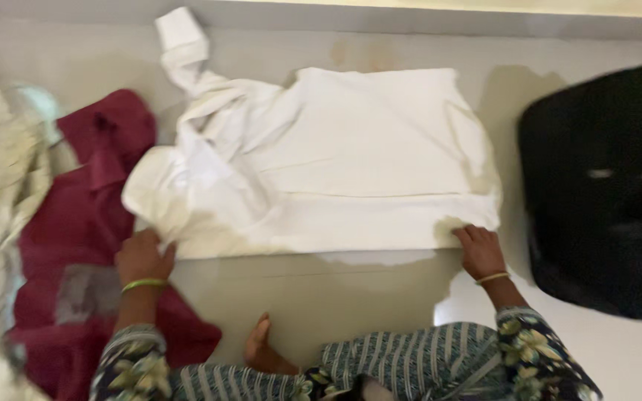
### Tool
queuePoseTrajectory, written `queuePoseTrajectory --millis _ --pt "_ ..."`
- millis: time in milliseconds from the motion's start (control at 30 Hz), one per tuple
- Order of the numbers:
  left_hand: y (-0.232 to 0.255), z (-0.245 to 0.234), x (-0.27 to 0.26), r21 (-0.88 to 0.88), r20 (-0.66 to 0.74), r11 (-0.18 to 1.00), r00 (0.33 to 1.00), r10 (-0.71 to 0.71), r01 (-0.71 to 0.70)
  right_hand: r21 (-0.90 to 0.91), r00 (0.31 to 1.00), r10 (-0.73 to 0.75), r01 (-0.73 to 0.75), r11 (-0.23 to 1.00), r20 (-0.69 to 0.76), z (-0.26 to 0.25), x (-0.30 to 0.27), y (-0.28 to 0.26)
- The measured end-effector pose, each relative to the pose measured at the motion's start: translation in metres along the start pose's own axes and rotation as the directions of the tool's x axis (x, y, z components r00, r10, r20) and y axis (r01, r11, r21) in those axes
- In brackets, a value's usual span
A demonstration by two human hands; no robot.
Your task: The person folds a white shirt by laying it flat on the floor, folding in the sleeves and sides, and smoothing the fabric before making the final folds into a square shape.
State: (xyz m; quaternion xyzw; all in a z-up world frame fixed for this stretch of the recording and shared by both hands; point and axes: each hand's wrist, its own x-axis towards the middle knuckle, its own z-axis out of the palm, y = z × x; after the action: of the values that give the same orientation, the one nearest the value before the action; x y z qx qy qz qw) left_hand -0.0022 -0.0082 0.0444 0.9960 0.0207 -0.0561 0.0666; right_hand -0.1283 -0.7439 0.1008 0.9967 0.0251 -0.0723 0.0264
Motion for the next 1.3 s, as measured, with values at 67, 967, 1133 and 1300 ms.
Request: queuePoseTrajectory --millis 67,967,1133,1300 --pt "0.016 -0.01 -0.005 -0.002 -0.047 1.0 0.999 0.023 -0.023 -0.001 0.991 -0.029 0.029 1.0 -0.134 -0.002 -0.001 -0.003" --pt "0.12 -0.002 -0.031 -0.101 -0.055 0.699 0.706 0.706 -0.708 0.372 0.859 0.458 -0.357 0.857 -0.23 0.05 -0.006 0.06" --pt "0.107 0.021 -0.036 -0.07 -0.022 0.77 0.773 0.634 -0.634 0.286 0.958 0.216 -0.157 0.945 -0.188 0.028 0.015 0.016" --pt "0.087 0.041 -0.024 -0.033 0.011 0.859 0.859 0.511 -0.511 0.191 0.967 -0.25 0.236 0.953 0.054 0.008 0.052 -0.057"
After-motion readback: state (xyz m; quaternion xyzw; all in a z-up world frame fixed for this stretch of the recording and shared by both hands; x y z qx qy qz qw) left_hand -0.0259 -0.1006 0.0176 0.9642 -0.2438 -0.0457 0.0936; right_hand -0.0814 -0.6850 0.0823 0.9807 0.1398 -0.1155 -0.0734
